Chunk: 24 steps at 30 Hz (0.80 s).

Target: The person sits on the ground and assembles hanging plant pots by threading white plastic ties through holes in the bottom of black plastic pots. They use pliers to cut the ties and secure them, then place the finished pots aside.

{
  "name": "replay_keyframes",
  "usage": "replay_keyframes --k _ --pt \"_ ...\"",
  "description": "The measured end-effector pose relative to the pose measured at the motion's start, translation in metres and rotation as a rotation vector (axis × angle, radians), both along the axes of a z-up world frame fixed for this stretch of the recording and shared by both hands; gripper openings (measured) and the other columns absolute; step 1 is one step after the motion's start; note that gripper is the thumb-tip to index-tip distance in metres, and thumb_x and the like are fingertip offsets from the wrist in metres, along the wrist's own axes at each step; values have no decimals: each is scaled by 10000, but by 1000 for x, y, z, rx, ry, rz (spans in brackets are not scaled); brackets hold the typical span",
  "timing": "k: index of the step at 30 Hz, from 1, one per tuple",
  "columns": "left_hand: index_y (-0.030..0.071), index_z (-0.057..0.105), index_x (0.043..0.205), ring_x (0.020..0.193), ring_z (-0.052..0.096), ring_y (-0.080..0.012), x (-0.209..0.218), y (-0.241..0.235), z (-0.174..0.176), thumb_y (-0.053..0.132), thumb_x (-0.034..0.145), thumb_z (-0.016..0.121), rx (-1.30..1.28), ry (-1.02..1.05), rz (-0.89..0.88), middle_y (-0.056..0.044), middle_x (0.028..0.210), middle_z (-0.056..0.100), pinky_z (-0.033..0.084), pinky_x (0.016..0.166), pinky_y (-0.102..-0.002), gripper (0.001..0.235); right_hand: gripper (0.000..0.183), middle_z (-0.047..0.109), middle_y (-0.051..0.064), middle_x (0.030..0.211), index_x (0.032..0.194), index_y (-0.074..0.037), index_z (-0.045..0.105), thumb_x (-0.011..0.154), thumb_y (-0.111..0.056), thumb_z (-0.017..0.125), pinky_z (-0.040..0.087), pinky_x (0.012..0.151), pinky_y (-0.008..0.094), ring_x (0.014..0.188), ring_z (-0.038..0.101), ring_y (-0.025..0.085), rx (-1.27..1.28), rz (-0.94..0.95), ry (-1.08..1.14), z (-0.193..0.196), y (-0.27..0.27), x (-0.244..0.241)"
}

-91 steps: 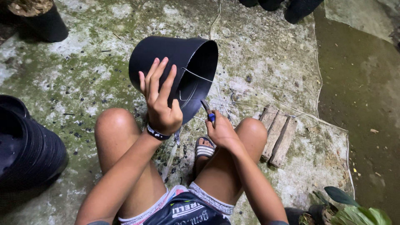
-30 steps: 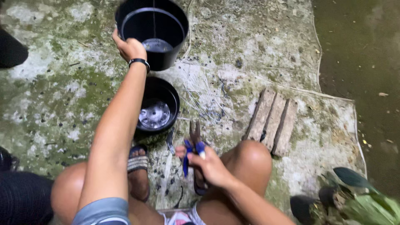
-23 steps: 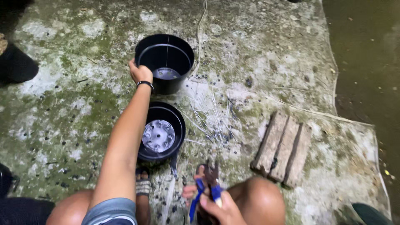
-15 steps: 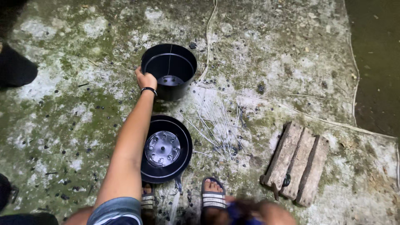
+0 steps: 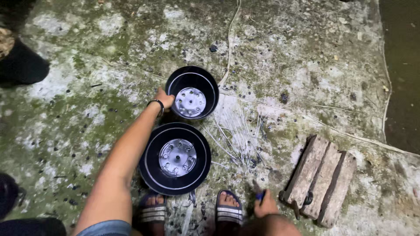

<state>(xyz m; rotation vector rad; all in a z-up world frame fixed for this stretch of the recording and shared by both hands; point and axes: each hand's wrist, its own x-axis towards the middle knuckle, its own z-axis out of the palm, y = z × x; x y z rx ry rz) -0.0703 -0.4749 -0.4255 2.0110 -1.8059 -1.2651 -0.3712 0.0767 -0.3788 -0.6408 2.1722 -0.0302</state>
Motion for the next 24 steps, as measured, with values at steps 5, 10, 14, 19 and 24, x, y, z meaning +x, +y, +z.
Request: replay_keyframes --k 5,10,14,19,24 --pt "-63 97 1579 1485 310 -433 1 26 74 482 731 812 -366 45 -331 -334 1597 263 301 1225 -443 1236 591 609 285 1092 1425 19 378 920 -186 607 558 808 473 939 651 399 70 131 -59 -25 31 14" --pt "19 175 1621 1518 317 -438 -48 19 173 605 957 677 -620 386 -348 -310 1642 301 267 1235 -505 1018 547 516 305 1248 1363 66 452 903 -155 651 528 930 474 1101 591 432 -545 422 245 33 -75 -10" --pt "65 357 1503 1299 589 -337 -98 14 207 497 1061 574 -743 614 -296 -222 1407 588 476 1067 -450 655 483 572 274 1300 1306 28 552 901 -174 720 472 1008 483 1197 568 460 -1077 852 258 87 -222 6" --pt "35 453 1241 887 713 -173 -138 -2 201 332 1118 501 -593 1113 -245 -89 964 629 621 836 -330 325 631 621 223 1197 1286 35 542 749 -191 787 500 955 474 1115 613 407 -937 1287 91 93 -341 62" --pt "29 485 1195 836 721 -130 -138 -6 193 327 1112 528 -570 1090 -340 -48 875 629 617 818 -292 312 424 692 178 1142 1360 -34 554 938 -71 582 570 797 460 926 713 360 -819 1412 165 38 -375 88"
